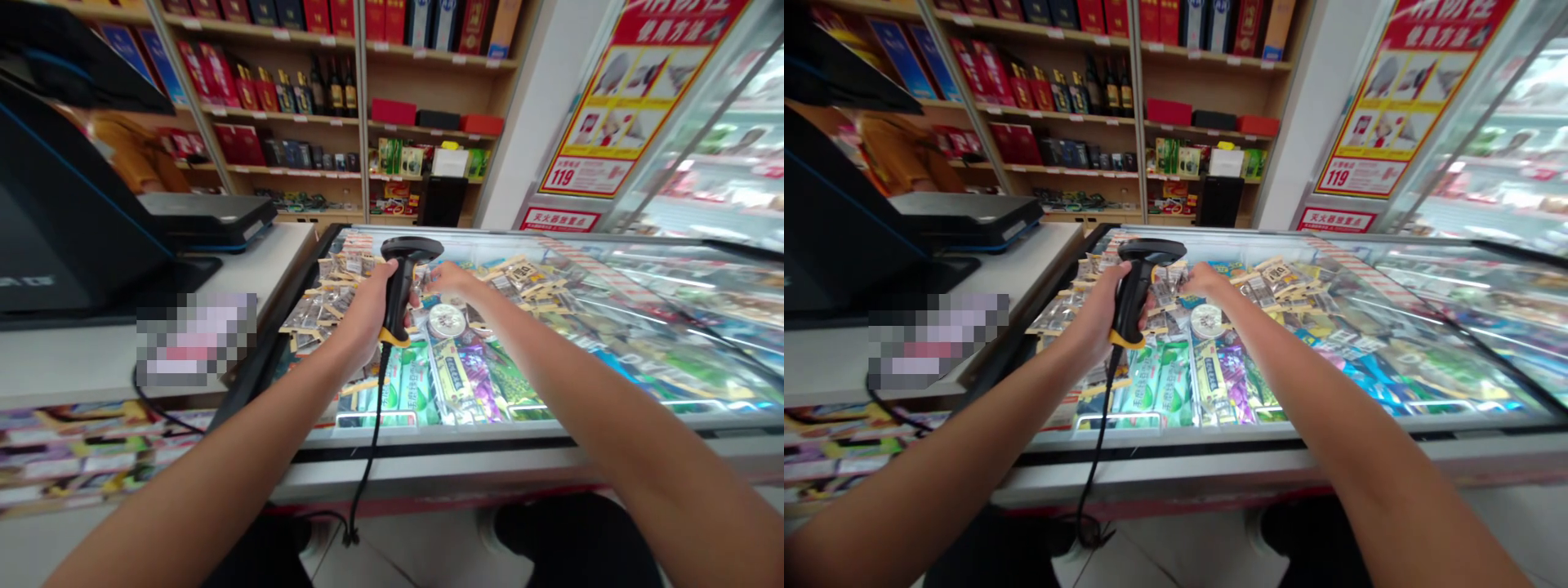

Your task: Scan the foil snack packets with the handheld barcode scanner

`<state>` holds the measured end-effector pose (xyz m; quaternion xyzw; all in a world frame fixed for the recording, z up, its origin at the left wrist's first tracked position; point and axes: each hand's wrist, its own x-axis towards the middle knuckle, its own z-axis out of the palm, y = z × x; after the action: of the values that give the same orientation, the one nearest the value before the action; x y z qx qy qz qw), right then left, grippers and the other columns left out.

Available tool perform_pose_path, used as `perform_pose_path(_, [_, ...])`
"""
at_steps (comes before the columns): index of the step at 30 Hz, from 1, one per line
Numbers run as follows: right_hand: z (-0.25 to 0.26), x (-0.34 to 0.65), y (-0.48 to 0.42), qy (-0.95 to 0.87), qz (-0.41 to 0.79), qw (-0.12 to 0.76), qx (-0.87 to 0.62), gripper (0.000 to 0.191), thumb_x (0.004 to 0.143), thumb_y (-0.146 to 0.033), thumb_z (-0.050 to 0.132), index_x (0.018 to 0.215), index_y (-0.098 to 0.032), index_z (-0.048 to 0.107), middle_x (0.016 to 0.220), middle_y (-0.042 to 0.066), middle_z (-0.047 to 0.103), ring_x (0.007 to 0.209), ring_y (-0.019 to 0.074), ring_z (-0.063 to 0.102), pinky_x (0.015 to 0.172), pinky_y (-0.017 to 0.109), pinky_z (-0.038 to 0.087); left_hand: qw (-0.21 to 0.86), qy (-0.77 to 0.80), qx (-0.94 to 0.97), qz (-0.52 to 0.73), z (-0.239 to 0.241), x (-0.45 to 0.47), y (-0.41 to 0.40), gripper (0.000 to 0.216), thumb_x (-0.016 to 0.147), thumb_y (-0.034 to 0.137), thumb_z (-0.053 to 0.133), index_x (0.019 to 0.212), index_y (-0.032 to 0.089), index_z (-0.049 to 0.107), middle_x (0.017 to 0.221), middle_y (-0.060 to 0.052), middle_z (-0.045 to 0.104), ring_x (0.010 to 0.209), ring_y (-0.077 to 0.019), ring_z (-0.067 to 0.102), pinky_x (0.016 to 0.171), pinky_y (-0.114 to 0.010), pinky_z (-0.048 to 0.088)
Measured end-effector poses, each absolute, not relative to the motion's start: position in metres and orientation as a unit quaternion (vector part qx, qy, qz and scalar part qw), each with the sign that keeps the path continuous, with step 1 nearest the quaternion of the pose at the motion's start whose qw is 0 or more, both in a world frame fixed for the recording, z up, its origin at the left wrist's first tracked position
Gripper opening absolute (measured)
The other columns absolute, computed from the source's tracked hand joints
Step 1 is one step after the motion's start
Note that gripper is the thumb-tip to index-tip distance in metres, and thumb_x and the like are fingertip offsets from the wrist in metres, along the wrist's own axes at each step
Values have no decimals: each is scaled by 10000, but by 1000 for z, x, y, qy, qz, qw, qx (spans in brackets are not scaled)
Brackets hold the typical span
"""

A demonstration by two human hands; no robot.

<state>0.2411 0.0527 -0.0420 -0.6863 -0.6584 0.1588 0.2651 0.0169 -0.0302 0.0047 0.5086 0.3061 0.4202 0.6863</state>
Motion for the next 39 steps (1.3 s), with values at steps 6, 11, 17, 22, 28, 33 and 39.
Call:
perform_pose_path(6, [-36,244,15,-551,84,440,-704,229,760,-163,681,961,-196,578,912,49,684,817,198,670,790,329,547,688,317,509,409,5,17,-33,376,958,453,386,845,166,602,577,-11,616,368,-116,504,344,-215,367])
perform_pose_path(11, [-24,253,-13,-426,252,604,-624,239,848,-253,666,1013,-245,492,881,-13,653,626,149,682,685,343,602,695,321,511,390,2,20,-38,363,936,467,435,771,176,574,605,-22,634,374,-110,509,341,-218,368])
perform_pose_path(17, [-17,247,-20,-353,428,658,-509,126,886,-127,553,912,-233,489,852,-13,698,725,158,744,843,378,624,695,313,522,381,0,22,-40,356,948,450,405,799,175,575,585,-17,623,374,-117,509,353,-224,379])
perform_pose_path(22, [-16,243,-22,-343,458,655,-493,118,858,-86,526,847,-202,515,823,11,701,743,186,756,845,391,627,689,304,541,373,-3,22,-38,357,951,469,406,837,178,578,582,-18,624,372,-121,509,352,-224,376])
perform_pose_path(28, [-15,243,-23,-340,465,643,-504,103,837,-111,542,832,-209,510,817,26,709,735,195,746,818,403,623,682,307,564,350,-4,23,-37,351,944,457,398,861,172,586,555,-15,609,355,-124,489,353,-228,370])
perform_pose_path(33, [-16,244,-24,-356,463,638,-502,90,834,-134,557,854,-213,517,794,12,678,748,195,744,817,383,614,667,314,573,358,-2,23,-39,344,933,461,415,844,177,588,564,-7,607,350,-121,491,348,-229,364])
perform_pose_path(39, [-2,248,-27,-388,367,597,-599,77,830,-179,564,885,-226,540,737,-21,632,649,173,693,712,354,591,663,314,572,367,-1,22,-41,357,921,488,439,831,176,588,578,-12,613,372,-120,503,361,-224,371])
